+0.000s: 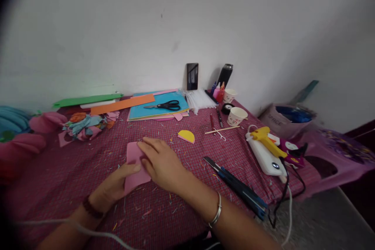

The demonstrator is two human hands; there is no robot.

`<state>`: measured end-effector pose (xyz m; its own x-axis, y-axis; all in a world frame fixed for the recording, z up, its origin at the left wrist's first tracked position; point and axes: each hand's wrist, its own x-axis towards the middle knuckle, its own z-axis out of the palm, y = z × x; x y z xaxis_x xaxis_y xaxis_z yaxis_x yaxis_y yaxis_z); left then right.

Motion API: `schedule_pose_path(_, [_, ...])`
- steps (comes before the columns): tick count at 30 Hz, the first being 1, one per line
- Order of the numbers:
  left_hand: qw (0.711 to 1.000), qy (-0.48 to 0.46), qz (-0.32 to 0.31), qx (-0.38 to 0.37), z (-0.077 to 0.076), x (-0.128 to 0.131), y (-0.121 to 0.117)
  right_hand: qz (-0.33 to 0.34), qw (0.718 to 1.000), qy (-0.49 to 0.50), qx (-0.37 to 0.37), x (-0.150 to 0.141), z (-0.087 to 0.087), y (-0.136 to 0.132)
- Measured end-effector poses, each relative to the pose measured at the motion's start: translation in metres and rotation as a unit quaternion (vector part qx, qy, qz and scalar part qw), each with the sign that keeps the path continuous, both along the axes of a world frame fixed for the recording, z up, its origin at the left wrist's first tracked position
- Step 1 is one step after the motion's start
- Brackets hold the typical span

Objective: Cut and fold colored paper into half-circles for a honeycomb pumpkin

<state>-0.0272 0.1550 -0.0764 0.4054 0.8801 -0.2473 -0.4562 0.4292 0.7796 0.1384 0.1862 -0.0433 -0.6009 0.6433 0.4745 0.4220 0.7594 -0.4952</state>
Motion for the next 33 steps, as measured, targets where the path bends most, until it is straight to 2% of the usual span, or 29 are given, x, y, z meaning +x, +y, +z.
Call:
schedule_pose_path(3, [1.000, -0.010, 0.006, -0.024, 0.001, 0.002, -0.001, -0.014, 1.000, 0.023, -0.012, 0.000, -0.005, 0.000])
schedule_pose_path(10, [0.998, -0.011, -0.033, -0.045, 0.009, 0.005, -0.002, -0.022, 0.999, 0.031, -0.012, -0.002, -0.005, 0.001])
schedule_pose_path(15, [0.998, -0.036, -0.003, -0.048, 0.009, 0.004, -0.003, -0.015, 0.998, 0.052, -0.020, 0.002, -0.005, 0.000])
schedule_pose_path(19, [0.999, -0.023, -0.003, -0.037, 0.007, 0.006, -0.003, -0.014, 0.992, 0.113, -0.062, 0.005, -0.007, 0.001])
schedule_pose_path(25, [1.000, 0.003, 0.000, -0.019, 0.003, 0.006, -0.001, -0.011, 0.961, 0.225, -0.162, 0.008, -0.012, 0.005])
schedule_pose_path(33, [1.000, -0.021, 0.014, 0.007, 0.004, 0.005, 0.001, -0.017, 0.953, 0.254, -0.163, 0.011, -0.008, 0.005])
